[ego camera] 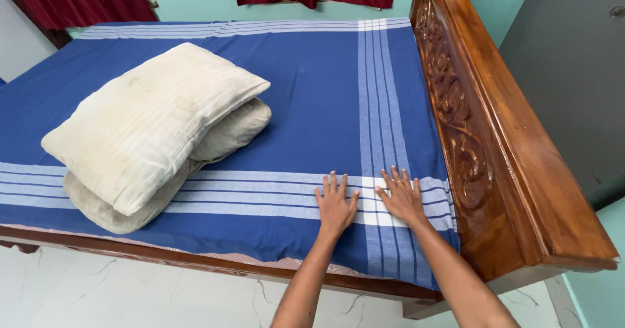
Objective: The person places a pillow on the bed, then spreads and smooths a blue striped bedsheet over the mattress, tucking the edges under. The person then places two pillows at the head of the bed and continues to smooth the sheet.
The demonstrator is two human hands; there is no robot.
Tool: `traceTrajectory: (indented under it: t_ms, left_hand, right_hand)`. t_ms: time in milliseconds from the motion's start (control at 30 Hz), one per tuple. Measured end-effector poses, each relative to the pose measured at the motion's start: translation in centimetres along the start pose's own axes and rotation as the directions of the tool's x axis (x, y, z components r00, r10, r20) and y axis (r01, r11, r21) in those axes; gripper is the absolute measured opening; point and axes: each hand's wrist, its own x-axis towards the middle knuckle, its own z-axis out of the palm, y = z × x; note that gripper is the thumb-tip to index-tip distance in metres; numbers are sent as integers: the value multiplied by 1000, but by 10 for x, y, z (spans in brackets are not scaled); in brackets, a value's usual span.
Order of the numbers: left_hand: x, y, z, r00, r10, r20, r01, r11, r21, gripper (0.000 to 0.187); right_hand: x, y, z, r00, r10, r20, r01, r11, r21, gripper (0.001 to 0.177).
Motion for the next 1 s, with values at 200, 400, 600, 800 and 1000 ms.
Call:
traceTrajectory:
  t_ms: [200, 400, 600, 800, 1000]
  left_hand:
    - [-13, -21, 18, 999, -14, 50, 9, 995, 97, 67]
    - [-14, -18, 13, 998, -9, 57, 3, 995, 104, 67]
    - [-29, -15, 3, 998, 39, 42, -43, 996, 82, 66]
    - [-67, -16, -26, 997, 51, 50, -49, 998, -32, 62]
    - [-106, -12, -55, 995, 66, 80, -59, 994, -89, 66]
  right_hand:
    - [-4, 16, -9, 977, 203, -64, -204, 979, -9, 86]
    - [-7, -14, -34, 951, 293, -99, -302, 948, -100, 89]
    - [-9, -57, 6, 977, -132, -169, 144, 988, 58, 77]
    - [-19, -60, 12, 977, -114, -183, 114, 993, -7, 74]
    - [-17, -64, 10, 980, -80, -181, 77, 997, -24, 74]
